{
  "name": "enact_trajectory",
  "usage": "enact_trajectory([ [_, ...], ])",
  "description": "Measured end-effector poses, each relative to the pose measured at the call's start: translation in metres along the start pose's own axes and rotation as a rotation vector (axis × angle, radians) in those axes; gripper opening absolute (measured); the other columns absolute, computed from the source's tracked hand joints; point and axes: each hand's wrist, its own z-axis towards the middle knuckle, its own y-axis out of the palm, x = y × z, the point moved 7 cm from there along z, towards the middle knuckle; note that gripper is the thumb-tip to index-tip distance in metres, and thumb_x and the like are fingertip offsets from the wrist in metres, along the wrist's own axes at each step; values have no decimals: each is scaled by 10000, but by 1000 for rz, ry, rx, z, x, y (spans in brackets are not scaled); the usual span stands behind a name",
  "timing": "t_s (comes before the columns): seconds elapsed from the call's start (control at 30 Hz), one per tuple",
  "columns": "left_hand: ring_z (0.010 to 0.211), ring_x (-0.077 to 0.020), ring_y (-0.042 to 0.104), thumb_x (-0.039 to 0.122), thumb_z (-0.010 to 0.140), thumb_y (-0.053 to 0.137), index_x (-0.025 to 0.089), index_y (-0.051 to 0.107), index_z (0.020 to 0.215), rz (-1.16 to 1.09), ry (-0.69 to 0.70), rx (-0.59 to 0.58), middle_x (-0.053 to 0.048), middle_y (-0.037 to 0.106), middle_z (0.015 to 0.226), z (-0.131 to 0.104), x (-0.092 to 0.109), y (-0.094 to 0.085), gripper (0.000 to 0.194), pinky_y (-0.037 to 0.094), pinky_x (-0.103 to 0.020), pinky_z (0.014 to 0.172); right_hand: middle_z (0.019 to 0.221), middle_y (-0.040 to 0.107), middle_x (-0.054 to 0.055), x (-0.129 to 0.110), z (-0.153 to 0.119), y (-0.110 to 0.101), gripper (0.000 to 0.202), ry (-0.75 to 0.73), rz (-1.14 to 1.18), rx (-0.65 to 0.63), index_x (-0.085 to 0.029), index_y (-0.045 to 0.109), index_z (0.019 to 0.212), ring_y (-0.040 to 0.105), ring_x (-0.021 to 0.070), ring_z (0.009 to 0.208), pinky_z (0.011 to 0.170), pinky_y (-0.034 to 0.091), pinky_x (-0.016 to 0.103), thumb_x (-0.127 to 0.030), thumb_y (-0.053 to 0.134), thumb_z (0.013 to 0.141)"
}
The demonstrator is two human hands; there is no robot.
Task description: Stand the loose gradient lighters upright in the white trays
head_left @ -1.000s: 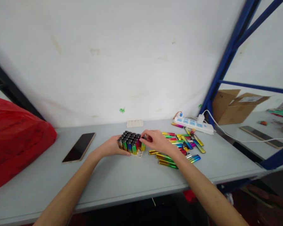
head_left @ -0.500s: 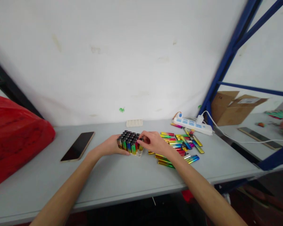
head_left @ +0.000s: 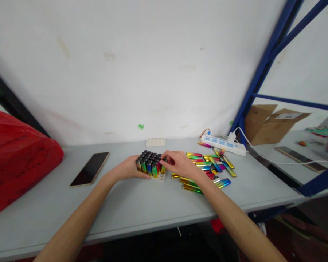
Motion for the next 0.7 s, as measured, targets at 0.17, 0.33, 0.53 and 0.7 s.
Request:
enact_trajectory([
  [0.17,1054,-303,737,523,556,926,211,740,1129,3,-9,0,-24,802,1134,-1,0,0,679,593,-355,938,673,595,-54,-3,-1,6,161,1,-18,-53,-207,657,1103,515,112,599,608,340,226,-307,654,976],
  [0.33,1047,-301,738,536,547,925,212,738,1156,-1,-3,22,-23,805,1129,-1,-2,-1,714,598,-361,948,678,620,-46,1,1,-7,219,24,-39,45,-214,654,1103,546,119,603,634,365,234,-405,585,1023],
  [0.53,1000,-296,746,546,543,927,213,739,1140,-36,9,18,-19,819,1061,-1,-1,0,708,610,-373,937,923,711,94,49,-7,-57,256,321,-405,316,-153,665,1127,653,217,887,832,449,303,-240,437,1050],
  [0.7,1047,-310,740,554,532,924,212,737,1123,-39,-3,15,-26,810,1119,-1,-3,0,707,606,-378,947,1259,663,221,104,-33,-47,355,690,-638,-63,-94,673,1234,617,313,1181,953,463,379,-84,432,973],
])
